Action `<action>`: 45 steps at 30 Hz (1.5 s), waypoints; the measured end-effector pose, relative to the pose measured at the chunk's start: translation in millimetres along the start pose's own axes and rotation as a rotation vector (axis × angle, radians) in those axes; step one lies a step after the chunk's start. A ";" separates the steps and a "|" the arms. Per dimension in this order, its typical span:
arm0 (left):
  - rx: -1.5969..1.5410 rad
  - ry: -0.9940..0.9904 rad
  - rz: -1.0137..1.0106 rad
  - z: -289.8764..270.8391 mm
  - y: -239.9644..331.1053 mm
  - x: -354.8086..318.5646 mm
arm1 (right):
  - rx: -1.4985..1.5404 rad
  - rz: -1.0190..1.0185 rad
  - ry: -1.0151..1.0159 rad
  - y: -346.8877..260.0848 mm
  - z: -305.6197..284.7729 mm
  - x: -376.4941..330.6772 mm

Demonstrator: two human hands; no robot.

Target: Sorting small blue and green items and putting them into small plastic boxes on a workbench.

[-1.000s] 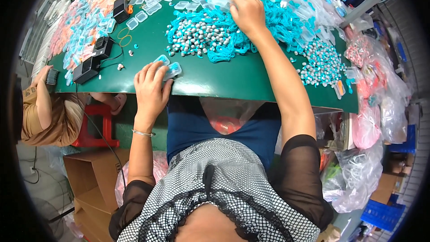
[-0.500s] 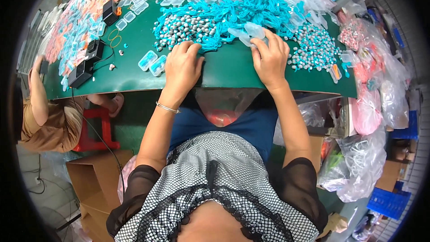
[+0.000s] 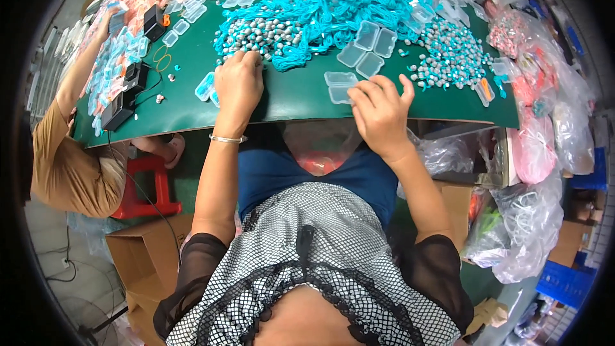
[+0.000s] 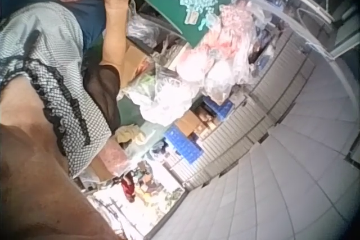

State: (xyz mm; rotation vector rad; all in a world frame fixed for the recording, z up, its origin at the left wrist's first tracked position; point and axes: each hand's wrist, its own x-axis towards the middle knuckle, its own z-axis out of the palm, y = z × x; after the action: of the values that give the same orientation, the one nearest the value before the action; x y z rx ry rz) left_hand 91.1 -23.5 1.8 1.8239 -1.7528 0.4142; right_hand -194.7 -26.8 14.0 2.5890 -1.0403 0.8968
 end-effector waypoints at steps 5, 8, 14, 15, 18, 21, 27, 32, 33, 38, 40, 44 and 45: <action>-0.267 -0.045 -0.090 -18.3 31.3 -28.5 | 0.047 0.024 -0.071 -17.4 -2.8 -1.4; -0.296 -0.006 -0.048 -19.4 37.2 -34.3 | 0.166 0.056 -0.094 -13.6 0.5 -3.5; -0.340 -0.092 -0.109 -19.6 27.8 -33.7 | -0.123 0.311 0.124 64.3 -8.0 5.9; -0.364 -0.072 -0.114 -19.2 28.0 -33.4 | -0.255 0.346 0.059 80.0 -6.4 5.2; -0.278 -0.116 -0.051 -20.7 28.5 -33.4 | -0.363 0.362 -0.102 97.6 -2.4 10.1; -0.493 -0.115 -0.090 -15.2 31.1 -36.7 | -0.345 0.372 -0.099 91.1 -2.9 17.0; -0.868 -0.223 -0.065 -21.2 74.4 -31.8 | 0.408 0.310 0.031 12.1 -8.7 14.5; -0.685 -0.232 0.042 -8.2 82.8 -33.8 | 0.407 0.285 0.052 -24.2 11.7 1.3; -0.637 -0.240 0.040 -7.0 82.9 -34.8 | 0.337 0.256 0.058 -25.6 15.6 0.3; -0.550 -0.212 0.097 -8.6 80.4 -39.5 | 0.236 0.182 -0.030 -23.6 7.6 4.9; -0.560 -0.224 0.116 -13.5 80.7 -38.5 | 0.281 0.174 -0.048 -17.5 6.9 3.6; -0.530 -0.267 0.138 -18.3 79.8 -33.4 | 0.369 0.169 -0.044 -8.4 5.2 15.8; -0.494 -0.294 0.174 -18.4 78.4 -32.7 | 0.375 0.156 -0.012 -6.3 5.1 24.4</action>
State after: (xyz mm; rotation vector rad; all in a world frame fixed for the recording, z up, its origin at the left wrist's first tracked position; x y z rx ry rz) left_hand 14.0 15.5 11.8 1.4337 -1.9971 -0.2246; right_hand -174.3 -37.8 25.0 2.8427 -1.1905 1.2201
